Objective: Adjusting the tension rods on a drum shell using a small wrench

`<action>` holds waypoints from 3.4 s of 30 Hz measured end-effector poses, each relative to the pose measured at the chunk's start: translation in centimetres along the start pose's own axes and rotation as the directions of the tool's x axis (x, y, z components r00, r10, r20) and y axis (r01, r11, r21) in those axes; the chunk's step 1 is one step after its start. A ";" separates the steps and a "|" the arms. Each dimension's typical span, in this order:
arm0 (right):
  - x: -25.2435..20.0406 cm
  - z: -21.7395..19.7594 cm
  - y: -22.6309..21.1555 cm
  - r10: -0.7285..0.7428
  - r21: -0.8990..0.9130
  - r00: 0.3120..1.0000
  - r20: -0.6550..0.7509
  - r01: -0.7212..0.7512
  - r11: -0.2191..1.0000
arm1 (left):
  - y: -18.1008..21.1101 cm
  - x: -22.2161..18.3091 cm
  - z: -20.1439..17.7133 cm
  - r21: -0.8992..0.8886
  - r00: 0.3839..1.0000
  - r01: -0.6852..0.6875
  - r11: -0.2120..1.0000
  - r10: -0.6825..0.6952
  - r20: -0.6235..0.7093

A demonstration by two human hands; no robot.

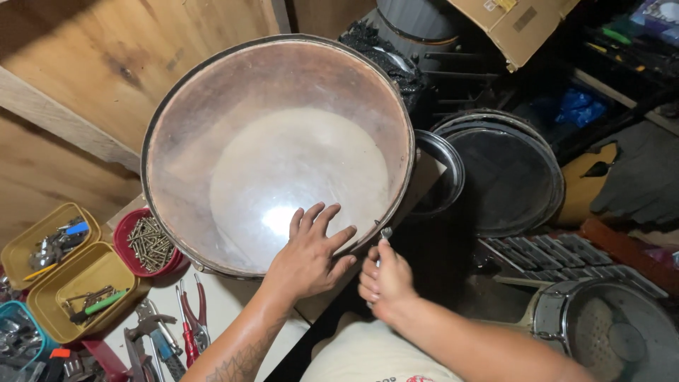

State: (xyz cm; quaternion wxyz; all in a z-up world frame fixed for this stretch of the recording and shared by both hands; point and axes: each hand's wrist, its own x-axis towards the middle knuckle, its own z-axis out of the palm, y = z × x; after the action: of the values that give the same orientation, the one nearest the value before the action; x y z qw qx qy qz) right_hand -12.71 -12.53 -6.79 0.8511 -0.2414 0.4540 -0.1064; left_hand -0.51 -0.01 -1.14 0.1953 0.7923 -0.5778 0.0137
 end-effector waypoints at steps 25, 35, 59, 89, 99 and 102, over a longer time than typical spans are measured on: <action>-0.5 -10.4 1.3 0.008 -0.752 0.936 0.351 0.277 0.598 | 8.0 -9.5 3.1 -0.340 0.842 -0.052 0.939 -0.142 -0.521; 1.1 -5.2 -0.9 -0.386 -0.820 0.824 0.415 0.522 0.233 | -2.6 -12.8 0.9 0.199 0.791 0.418 0.886 -0.248 -0.559; 4.1 -6.2 -8.8 -0.272 -0.618 0.825 0.494 0.554 0.557 | -0.4 1.5 4.3 0.098 0.902 0.136 0.986 -0.083 -0.423; 5.1 -1.3 -16.1 0.400 -0.931 0.860 0.317 0.202 0.305 | -0.9 0.2 1.0 0.001 0.924 0.132 0.991 -0.123 -0.363; 2.9 -3.3 -11.8 0.301 -0.784 0.909 0.290 0.044 0.620 | -1.7 -0.6 3.3 0.092 0.960 0.030 0.995 -0.004 -0.280; 2.4 -4.0 -8.3 0.260 -0.613 0.929 0.262 -0.047 0.788 | -1.5 -0.5 3.1 0.132 0.953 0.019 0.991 0.022 -0.302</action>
State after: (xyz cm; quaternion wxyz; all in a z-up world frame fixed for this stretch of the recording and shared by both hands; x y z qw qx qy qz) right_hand -14.33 -21.82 -6.16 0.8014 -0.4728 0.3320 0.1548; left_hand 0.08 -0.15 -4.60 0.2282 0.7916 -0.5396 0.1735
